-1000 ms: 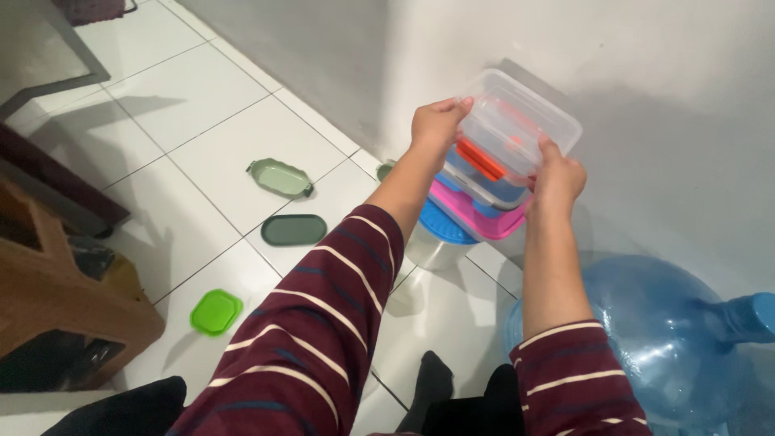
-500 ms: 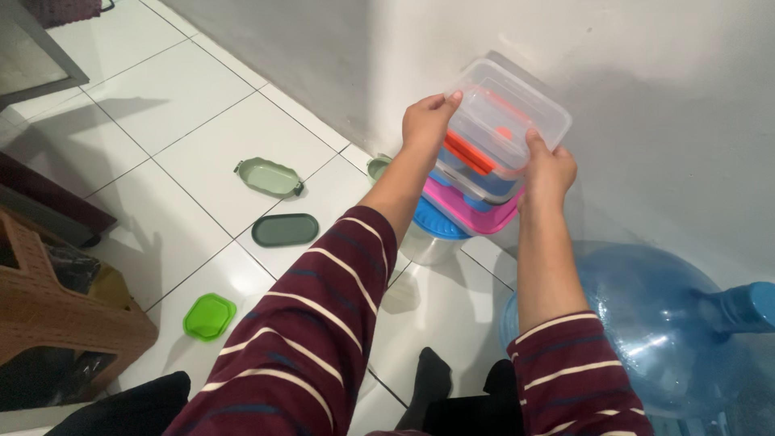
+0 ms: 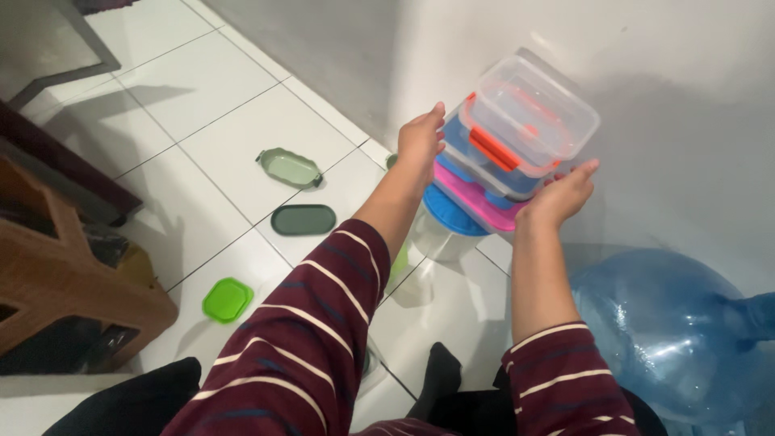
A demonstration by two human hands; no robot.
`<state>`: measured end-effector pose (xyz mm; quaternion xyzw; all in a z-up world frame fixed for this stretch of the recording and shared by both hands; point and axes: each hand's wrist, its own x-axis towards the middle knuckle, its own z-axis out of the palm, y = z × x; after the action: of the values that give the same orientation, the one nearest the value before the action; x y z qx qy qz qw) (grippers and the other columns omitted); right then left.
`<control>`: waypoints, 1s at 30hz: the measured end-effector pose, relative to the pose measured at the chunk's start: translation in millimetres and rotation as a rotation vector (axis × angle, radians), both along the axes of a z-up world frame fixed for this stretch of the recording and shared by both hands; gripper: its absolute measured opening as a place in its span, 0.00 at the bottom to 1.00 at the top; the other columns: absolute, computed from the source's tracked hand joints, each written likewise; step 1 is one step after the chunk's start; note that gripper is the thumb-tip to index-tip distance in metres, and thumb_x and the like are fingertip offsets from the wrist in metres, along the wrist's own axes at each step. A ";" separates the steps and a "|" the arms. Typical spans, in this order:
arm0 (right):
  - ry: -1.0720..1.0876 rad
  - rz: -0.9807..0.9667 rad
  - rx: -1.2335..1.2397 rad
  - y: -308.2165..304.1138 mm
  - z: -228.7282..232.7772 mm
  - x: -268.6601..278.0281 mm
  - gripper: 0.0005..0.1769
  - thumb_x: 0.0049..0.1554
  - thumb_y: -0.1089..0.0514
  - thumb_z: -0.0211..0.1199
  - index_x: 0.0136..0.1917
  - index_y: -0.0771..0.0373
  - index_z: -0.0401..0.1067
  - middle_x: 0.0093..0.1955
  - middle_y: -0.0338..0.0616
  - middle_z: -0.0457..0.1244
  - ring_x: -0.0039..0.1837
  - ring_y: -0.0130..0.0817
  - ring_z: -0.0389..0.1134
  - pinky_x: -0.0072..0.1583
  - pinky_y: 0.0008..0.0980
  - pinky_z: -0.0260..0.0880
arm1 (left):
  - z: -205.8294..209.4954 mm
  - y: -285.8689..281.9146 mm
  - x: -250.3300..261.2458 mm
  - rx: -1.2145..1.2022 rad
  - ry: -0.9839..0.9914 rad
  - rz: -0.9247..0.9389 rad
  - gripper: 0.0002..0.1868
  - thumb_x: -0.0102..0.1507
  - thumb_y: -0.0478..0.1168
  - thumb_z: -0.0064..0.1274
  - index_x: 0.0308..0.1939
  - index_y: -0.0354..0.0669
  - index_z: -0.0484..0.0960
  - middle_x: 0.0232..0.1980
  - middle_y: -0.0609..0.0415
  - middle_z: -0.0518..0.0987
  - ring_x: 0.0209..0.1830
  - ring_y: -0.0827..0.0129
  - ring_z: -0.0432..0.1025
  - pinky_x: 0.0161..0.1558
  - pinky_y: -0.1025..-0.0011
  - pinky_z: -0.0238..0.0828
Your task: The person kneels on a tiled floor and pairs various plastic containers with their lids, then stacks them into a single vertical pile. The person handles pink, blue, clear, and green containers, securing each lid before adding it to the stack.
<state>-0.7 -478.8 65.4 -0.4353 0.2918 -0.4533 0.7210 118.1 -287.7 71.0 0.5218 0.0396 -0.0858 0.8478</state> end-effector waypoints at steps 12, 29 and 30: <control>0.194 0.049 -0.027 125.2 -108.2 -6.7 0.20 0.65 0.45 0.57 0.59 0.63 0.64 0.54 0.44 0.62 0.47 0.31 0.61 0.47 0.31 0.66 | -74.5 107.8 -34.2 -0.019 0.063 -0.007 0.27 0.60 0.48 0.59 0.58 0.33 0.81 0.54 0.49 0.80 0.49 0.61 0.73 0.50 0.63 0.74; 0.951 1.360 -0.577 286.0 -288.4 -56.5 0.17 0.47 0.59 0.73 0.48 0.67 0.74 0.40 0.48 0.68 0.37 0.37 0.69 0.38 0.37 0.70 | -300.2 271.8 -152.1 0.657 0.575 0.013 0.25 0.57 0.42 0.62 0.57 0.37 0.78 0.55 0.41 0.75 0.54 0.49 0.71 0.51 0.58 0.72; 1.006 1.372 -0.672 285.1 -304.5 -60.4 0.19 0.46 0.58 0.74 0.49 0.67 0.74 0.41 0.51 0.69 0.39 0.41 0.70 0.40 0.40 0.72 | -309.2 275.7 -164.1 0.786 0.642 0.041 0.26 0.57 0.41 0.63 0.58 0.37 0.77 0.56 0.40 0.74 0.55 0.48 0.71 0.52 0.58 0.72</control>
<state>-61.1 -193.8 -239.1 -0.8463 0.1014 0.2568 0.4555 -46.0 -12.0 -238.2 0.7479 0.3375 -0.2038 0.5340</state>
